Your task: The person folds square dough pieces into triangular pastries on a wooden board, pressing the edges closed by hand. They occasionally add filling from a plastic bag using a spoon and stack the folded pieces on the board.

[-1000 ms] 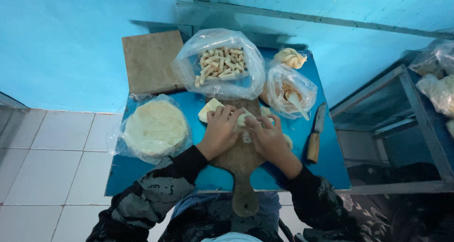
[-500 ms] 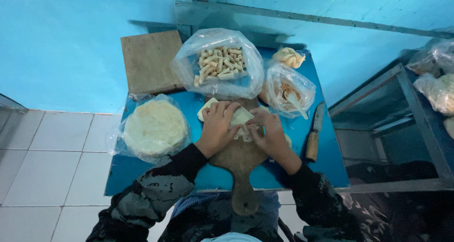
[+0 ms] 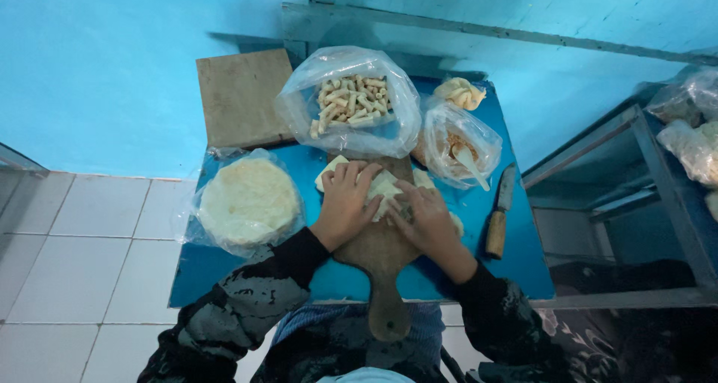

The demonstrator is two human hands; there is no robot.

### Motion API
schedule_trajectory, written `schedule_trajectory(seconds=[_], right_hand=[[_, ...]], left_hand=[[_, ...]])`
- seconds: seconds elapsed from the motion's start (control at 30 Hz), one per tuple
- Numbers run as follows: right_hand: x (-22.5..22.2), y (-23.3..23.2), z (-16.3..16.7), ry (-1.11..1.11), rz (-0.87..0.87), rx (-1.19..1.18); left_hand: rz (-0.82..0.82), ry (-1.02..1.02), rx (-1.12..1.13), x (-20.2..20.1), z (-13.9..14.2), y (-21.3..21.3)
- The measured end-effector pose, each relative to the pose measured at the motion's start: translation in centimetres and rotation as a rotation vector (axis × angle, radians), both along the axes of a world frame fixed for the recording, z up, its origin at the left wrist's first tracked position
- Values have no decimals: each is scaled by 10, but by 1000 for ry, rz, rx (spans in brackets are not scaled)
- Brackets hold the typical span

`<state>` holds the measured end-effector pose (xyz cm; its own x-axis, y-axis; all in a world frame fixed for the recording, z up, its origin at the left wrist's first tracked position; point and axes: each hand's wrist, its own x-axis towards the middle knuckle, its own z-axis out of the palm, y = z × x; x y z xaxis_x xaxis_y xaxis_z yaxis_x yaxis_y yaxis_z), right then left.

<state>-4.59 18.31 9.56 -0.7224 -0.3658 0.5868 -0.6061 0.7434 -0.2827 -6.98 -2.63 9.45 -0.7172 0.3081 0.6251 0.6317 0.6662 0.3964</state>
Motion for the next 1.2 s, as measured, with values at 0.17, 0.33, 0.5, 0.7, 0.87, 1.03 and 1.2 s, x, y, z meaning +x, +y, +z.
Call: schedule_trajectory(seconds=[0.17,0.33,0.5,0.7,0.87,1.03,1.2], right_hand=[[6,0,0,-1,-69,-51],[7,0,5,282,-99,-138],[31,8,31,539,412,66],[29,-6,73,230,547,293],[-26,-12,89,348,-133,78],[-33,47,89,27,-464,210],[-39,96,66,-76,-423,109]], left_hand=[[43,23,23,1,0,-1],[54,42,24,3,2,-5],[45,13,18,3,-2,-6],[90,60,-26,-6,-11,-8],[83,44,19,-1,-11,-9],[-1,15,-6,1,-9,-12],[-221,44,-53,4,-15,-9]])
